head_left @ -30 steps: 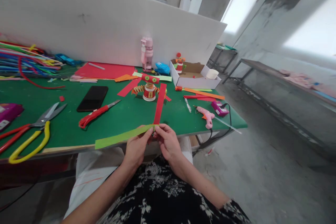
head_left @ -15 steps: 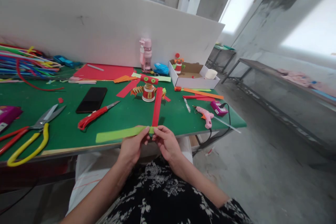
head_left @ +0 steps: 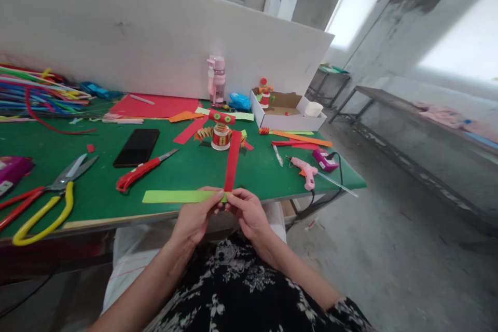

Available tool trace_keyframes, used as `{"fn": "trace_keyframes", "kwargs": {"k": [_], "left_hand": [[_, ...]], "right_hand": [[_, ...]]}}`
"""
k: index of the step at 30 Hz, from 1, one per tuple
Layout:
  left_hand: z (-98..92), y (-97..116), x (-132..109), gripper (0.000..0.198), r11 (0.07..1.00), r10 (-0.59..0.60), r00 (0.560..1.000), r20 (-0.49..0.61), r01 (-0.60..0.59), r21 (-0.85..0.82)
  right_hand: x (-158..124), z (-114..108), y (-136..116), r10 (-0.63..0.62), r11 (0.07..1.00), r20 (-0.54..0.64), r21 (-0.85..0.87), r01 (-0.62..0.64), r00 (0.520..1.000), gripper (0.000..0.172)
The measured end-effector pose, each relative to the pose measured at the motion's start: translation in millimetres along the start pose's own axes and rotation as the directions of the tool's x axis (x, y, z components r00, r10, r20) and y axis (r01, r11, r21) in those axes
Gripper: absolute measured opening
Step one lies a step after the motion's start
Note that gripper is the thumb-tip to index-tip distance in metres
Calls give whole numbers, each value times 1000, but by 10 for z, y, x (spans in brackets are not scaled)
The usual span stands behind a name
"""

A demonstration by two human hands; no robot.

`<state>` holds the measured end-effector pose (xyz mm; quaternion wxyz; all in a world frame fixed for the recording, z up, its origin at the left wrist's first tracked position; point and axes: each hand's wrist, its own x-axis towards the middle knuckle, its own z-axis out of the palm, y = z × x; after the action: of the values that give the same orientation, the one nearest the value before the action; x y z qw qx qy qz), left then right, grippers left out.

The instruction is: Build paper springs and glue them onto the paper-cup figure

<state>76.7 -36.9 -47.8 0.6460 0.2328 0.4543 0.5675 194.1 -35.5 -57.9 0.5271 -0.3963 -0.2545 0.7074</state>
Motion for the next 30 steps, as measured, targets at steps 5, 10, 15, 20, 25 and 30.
{"fn": "trace_keyframes", "kwargs": {"k": [5,10,15,20,25,30], "left_hand": [[3,8,16,47,1000,19,999,-35,-20,-12],[-10,-2,17,48,1000,17,1000,-6,-17,-3],[-42,-17,8,52,999,-32,997,68,32,8],[-46,31,-9,48,999,-35,996,78,38,-34],[-58,29,10,42,998,-42,995,89,46,-38],[-46,38,-2,31,999,-39,994,99,39,3]], "right_hand": [[7,-13,11,46,999,22,5,-46,999,33],[-3,11,-2,15,999,21,-35,-14,1000,31],[-38,30,-32,-2,998,-9,-60,2,1000,30],[-61,29,-66,48,996,44,-81,-44,998,31],[-45,41,-55,58,995,52,-82,-54,997,30],[-47,49,-47,81,994,14,-73,-80,997,22]]}}
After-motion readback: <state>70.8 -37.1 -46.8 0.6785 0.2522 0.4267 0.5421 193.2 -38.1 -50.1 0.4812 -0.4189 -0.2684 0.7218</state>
